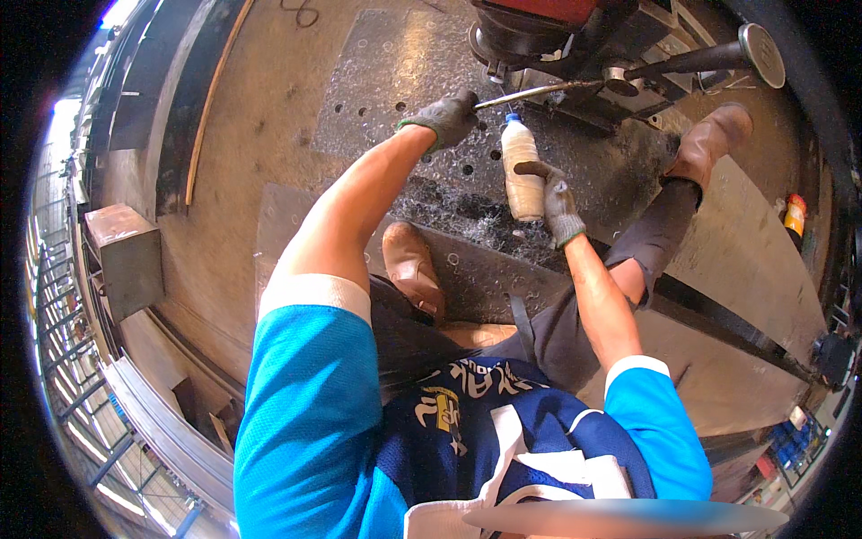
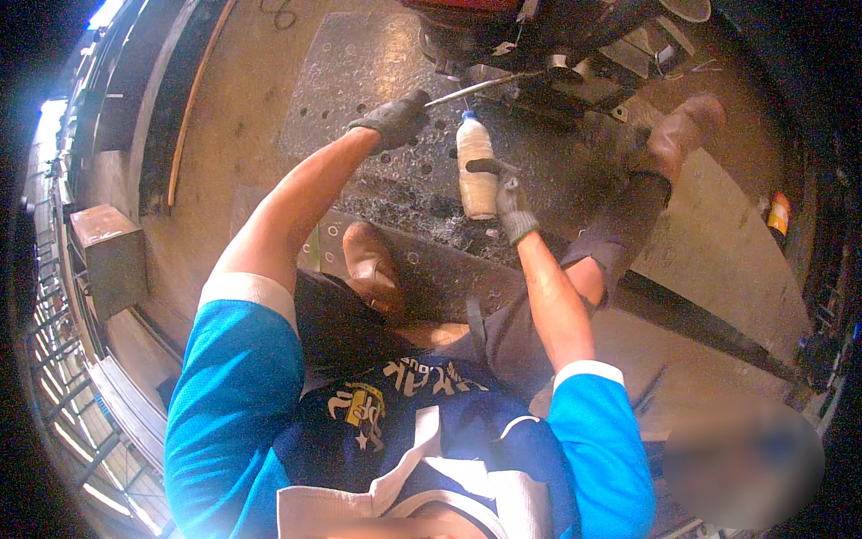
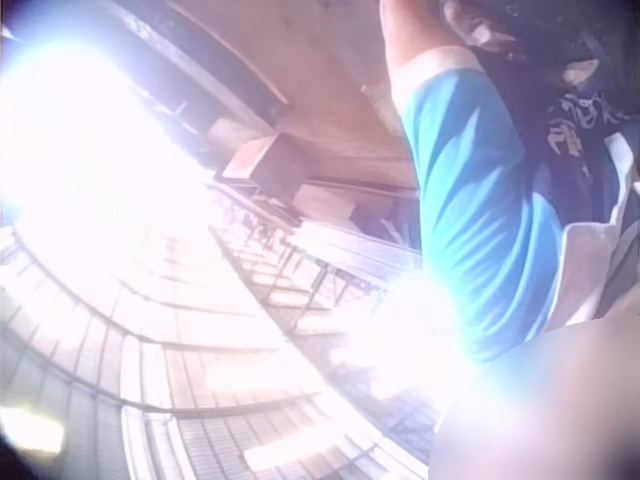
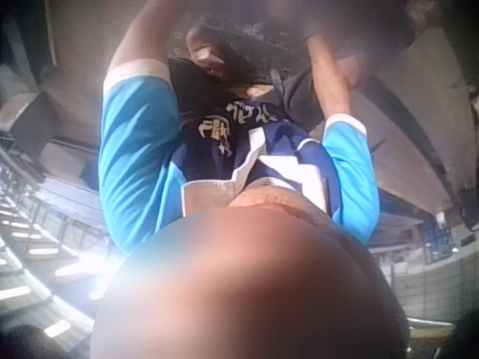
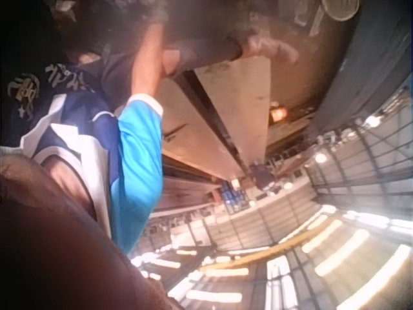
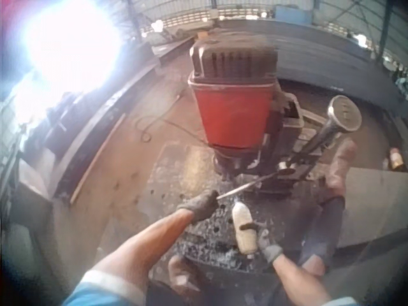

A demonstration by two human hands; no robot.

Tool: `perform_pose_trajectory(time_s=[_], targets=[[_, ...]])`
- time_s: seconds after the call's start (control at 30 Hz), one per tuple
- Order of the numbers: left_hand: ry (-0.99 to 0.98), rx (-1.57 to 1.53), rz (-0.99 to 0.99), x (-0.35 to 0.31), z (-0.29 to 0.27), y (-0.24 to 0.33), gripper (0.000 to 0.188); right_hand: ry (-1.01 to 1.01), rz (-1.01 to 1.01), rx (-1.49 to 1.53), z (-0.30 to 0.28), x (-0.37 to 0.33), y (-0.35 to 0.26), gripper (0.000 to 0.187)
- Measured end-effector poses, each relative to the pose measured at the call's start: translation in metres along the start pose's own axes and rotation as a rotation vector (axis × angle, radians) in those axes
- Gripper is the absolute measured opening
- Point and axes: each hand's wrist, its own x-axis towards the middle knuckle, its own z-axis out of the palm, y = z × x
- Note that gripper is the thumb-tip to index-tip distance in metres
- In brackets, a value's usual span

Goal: The person operates a red drill press on a perforated metal sheet, repeatedly lowering the drill to create holes. They hold a white bottle in one hand and use the other to control the drill lever. The person remains seated on the floor throughout the task.

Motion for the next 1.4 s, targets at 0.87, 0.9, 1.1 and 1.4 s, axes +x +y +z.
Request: perform_pose_trajectory(time_s=[0.87,0.9,1.1,1.4], targets=[[0.007,0.022,0.064,0.012,0.010,-0.007,0.033,-0.058,-0.031,-0.026,0.000,-0.003,-0.003,0.055],[-0.003,0.015,0.064,0.012,0.011,-0.007,0.034,-0.056,-0.028,-0.020,0.001,-0.002,-0.004,0.055],[0.009,-0.020,0.061,0.013,0.012,-0.007,0.036,-0.038,-0.064,-0.108,0.003,-0.002,-0.010,0.049],[-0.008,-0.009,0.055,0.013,0.012,-0.005,0.035,0.025,0.013,-0.033,0.010,-0.009,-0.024,0.043]])
